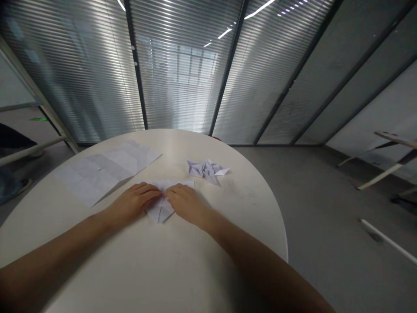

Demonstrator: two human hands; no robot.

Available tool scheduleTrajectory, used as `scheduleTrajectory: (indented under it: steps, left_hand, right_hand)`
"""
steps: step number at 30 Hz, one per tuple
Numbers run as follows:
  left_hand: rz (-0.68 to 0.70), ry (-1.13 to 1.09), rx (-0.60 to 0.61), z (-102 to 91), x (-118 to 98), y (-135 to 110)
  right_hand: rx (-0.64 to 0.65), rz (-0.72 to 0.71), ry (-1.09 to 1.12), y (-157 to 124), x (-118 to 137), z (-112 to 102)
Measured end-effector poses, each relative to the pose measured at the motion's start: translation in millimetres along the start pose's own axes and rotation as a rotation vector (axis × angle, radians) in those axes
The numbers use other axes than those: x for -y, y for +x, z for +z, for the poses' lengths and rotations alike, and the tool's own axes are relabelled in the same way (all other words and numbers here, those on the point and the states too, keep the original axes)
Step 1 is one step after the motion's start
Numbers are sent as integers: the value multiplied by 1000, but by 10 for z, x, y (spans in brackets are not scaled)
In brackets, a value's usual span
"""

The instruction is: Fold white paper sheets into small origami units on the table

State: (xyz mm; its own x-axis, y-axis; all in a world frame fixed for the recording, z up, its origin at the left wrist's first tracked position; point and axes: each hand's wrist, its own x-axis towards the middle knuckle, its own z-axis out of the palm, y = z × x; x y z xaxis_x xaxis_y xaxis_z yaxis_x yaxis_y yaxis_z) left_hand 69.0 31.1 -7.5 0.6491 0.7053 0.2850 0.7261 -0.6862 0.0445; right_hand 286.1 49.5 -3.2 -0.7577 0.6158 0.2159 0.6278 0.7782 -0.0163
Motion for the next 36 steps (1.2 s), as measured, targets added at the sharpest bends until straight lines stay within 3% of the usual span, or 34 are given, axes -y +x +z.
scheduleTrajectory:
  steps: [3,7,14,18,24,29,36]
  left_hand:
    - [62,44,44,31,-11,-20]
    - [67,48,84,21,-19,-65]
    - [-98,-16,51,-122,-43,-150]
    - [-168,130,104,-165,-35,-130]
    - [-154,113,40,-130,74,-103]
    - [-106,-106,-33,-64,187,-132]
    - [-131,-198,-61,10,202,-160]
  right_hand:
    - [24,-71,-32,-47,16,40]
    - [63,-4,-75,-164,-18,-1]
    - [175,161,-140,-245,-53,-227]
    - [183,268,-179,-163,-94,-273]
    - [58,201,135,-90,-303,-148]
    - [97,194,282,-118,-400,-122]
    - [156,292,319,-120,-350,-190]
